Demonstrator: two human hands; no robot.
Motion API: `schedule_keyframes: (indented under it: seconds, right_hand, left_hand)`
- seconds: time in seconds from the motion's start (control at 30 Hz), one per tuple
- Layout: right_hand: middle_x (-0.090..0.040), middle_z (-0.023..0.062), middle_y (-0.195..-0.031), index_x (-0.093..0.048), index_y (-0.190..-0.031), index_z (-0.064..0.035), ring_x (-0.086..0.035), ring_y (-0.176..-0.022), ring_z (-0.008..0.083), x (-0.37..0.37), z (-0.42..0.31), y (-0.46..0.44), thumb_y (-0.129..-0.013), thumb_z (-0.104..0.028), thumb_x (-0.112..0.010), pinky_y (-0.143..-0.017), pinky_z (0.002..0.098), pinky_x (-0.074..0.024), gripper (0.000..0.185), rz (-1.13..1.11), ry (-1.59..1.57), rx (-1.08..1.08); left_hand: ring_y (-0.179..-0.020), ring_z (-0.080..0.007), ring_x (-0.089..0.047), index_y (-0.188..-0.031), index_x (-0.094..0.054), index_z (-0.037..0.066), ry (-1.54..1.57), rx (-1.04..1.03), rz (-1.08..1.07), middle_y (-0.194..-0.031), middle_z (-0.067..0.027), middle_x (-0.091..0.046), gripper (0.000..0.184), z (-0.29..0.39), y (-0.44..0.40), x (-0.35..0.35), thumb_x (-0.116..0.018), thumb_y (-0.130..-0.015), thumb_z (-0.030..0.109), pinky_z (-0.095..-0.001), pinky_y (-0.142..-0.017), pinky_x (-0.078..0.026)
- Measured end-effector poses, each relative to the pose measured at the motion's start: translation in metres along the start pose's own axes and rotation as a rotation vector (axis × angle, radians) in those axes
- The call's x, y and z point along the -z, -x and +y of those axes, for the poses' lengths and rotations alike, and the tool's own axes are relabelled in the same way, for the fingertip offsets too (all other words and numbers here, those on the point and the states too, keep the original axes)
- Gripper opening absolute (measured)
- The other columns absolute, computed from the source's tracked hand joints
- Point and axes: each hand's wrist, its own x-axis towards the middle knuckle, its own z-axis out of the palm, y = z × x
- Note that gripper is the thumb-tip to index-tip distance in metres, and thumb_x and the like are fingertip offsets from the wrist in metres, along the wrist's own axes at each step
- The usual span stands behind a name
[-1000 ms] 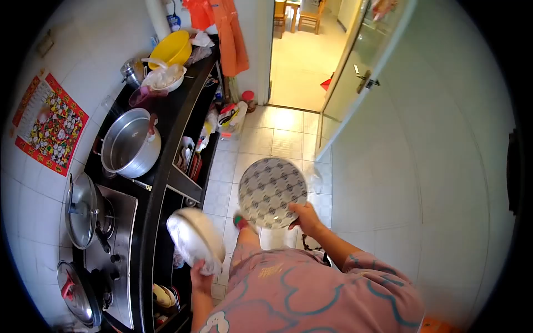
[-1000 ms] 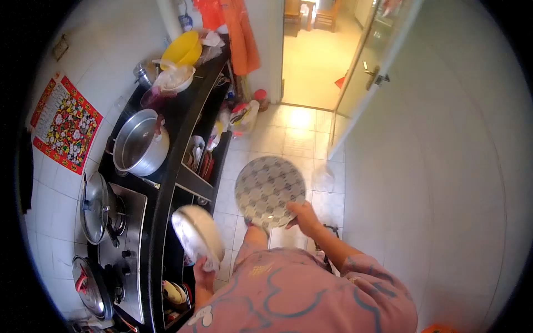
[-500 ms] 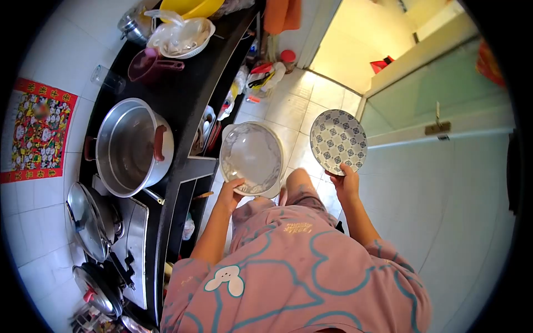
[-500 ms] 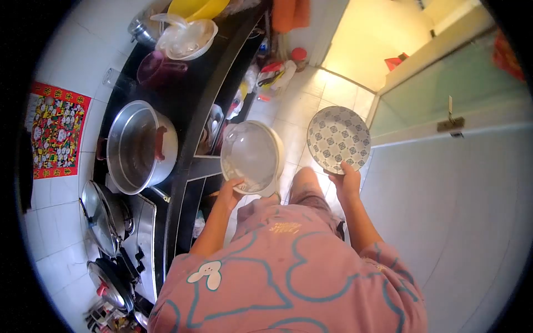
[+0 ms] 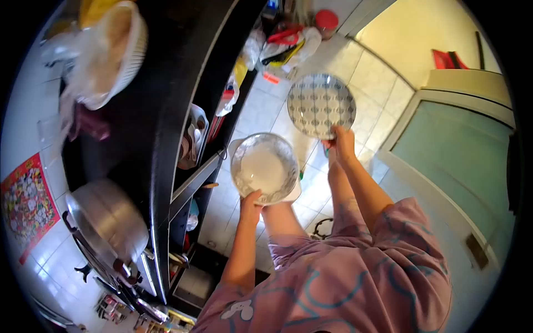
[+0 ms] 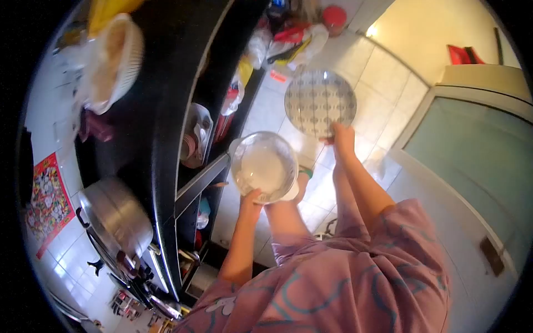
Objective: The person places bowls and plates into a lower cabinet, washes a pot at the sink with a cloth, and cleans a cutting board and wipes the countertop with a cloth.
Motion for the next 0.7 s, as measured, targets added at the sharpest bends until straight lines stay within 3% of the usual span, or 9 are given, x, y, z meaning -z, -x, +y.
schedule_keyframes:
  seconds: [0.17, 0.27, 0.3, 0.37, 0.4, 0.5, 0.53, 0.6, 0.7]
  right_hand:
    - [-0.066, 0.0127, -0.079, -0.058, -0.102, 0.0052, -0.063, -0.055, 0.0215, 0.013, 0.052, -0.166, -0.089, -0.024, -0.056, -0.046, 0.0269, -0.0483, 0.032, -0.103, -0.057, 0.093]
    - [-0.066, 0.0118, -0.088, -0.054, -0.111, 0.0029, -0.065, -0.067, 0.0199, 0.007, 0.066, -0.190, -0.089, -0.020, -0.058, -0.051, 0.0280, -0.0490, 0.032, -0.031, -0.154, 0.024]
    - [-0.065, 0.0115, -0.093, -0.053, -0.114, 0.0020, -0.066, -0.071, 0.0193, 0.001, 0.065, -0.188, -0.089, -0.019, -0.058, -0.053, 0.0284, -0.0493, 0.033, 0.033, -0.139, -0.015]
    - [-0.065, 0.0107, -0.079, -0.059, -0.098, 0.0021, -0.059, -0.050, 0.0150, 0.000, 0.058, -0.190, -0.086, -0.019, -0.065, -0.037, 0.0261, -0.0398, 0.025, 0.003, -0.104, -0.044]
    - [-0.064, 0.0096, -0.077, -0.058, -0.098, 0.0009, -0.058, -0.048, 0.0150, 0.003, 0.068, -0.193, -0.087, -0.021, -0.065, -0.037, 0.0259, -0.0395, 0.026, 0.031, -0.076, -0.039]
    - [-0.060, 0.0074, -0.070, -0.054, -0.099, -0.0009, -0.056, -0.044, 0.0144, 0.014, 0.067, -0.217, -0.088, -0.023, -0.064, -0.034, 0.0250, -0.0396, 0.027, 0.005, 0.058, 0.049]
    - [-0.059, 0.0071, -0.068, -0.053, -0.100, -0.0010, -0.055, -0.043, 0.0140, 0.014, 0.060, -0.219, -0.088, -0.023, -0.064, -0.033, 0.0245, -0.0399, 0.027, -0.024, 0.108, 0.067]
    - [-0.060, 0.0077, -0.067, -0.053, -0.099, 0.0002, -0.054, -0.040, 0.0130, 0.011, 0.047, -0.219, -0.089, -0.023, -0.062, -0.031, 0.0226, -0.0417, 0.027, -0.097, 0.165, 0.103]
    - [-0.062, 0.0089, -0.067, -0.055, -0.100, 0.0032, -0.053, -0.036, 0.0135, 0.007, 0.041, -0.215, -0.089, -0.022, -0.058, -0.029, 0.0222, -0.0405, 0.028, -0.186, 0.157, 0.164]
  left_hand:
    - [-0.119, -0.0323, -0.053, -0.141, -0.033, 0.008, 0.042, -0.073, 0.069, -0.130, -0.0158, -0.049, 0.071, -0.082, -0.185, -0.043, -0.056, -0.076, -0.006, -0.0465, -0.095, -0.050]
    - [-0.115, -0.0293, -0.055, -0.141, -0.033, 0.007, -0.088, -0.175, 0.044, -0.128, -0.0155, -0.051, 0.069, -0.104, -0.253, -0.046, -0.057, -0.077, -0.002, -0.0402, -0.090, -0.052]
    - [-0.116, -0.0278, -0.053, -0.141, -0.032, 0.007, -0.190, -0.236, 0.021, -0.129, -0.0151, -0.049, 0.072, -0.105, -0.262, -0.050, -0.060, -0.075, -0.001, -0.0384, -0.093, -0.048]
    - [-0.121, -0.0255, -0.049, -0.141, -0.029, 0.006, -0.370, -0.329, 0.009, -0.133, -0.0146, -0.045, 0.080, -0.103, -0.275, -0.055, -0.067, -0.072, 0.002, -0.0364, -0.101, -0.039]
    - [-0.124, -0.0249, -0.047, -0.142, -0.027, 0.006, -0.450, -0.360, 0.016, -0.136, -0.0144, -0.043, 0.084, -0.100, -0.278, -0.057, -0.071, -0.070, 0.003, -0.0362, -0.106, -0.035]
    - [-0.124, -0.0229, -0.045, -0.140, -0.030, 0.005, -0.608, -0.541, -0.136, -0.138, -0.0147, -0.041, 0.087, -0.080, -0.297, -0.052, -0.073, -0.065, -0.001, -0.0329, -0.105, -0.033]
    - [-0.126, -0.0220, -0.043, -0.139, -0.032, 0.004, -0.307, -0.305, -0.079, -0.140, -0.0153, -0.039, 0.086, -0.077, -0.310, -0.048, -0.074, -0.063, -0.002, -0.0316, -0.105, -0.032]
    - [-0.132, -0.0218, -0.037, -0.137, -0.035, 0.004, -0.139, -0.088, -0.045, -0.143, -0.0162, -0.036, 0.085, -0.057, -0.304, -0.068, -0.074, -0.062, -0.003, -0.0301, -0.106, -0.030]
    - [-0.124, -0.0265, -0.047, -0.144, -0.030, 0.008, -0.380, -0.329, -0.084, -0.135, -0.0148, -0.046, 0.081, -0.075, -0.307, -0.057, -0.060, -0.070, -0.006, -0.0333, -0.102, -0.039]
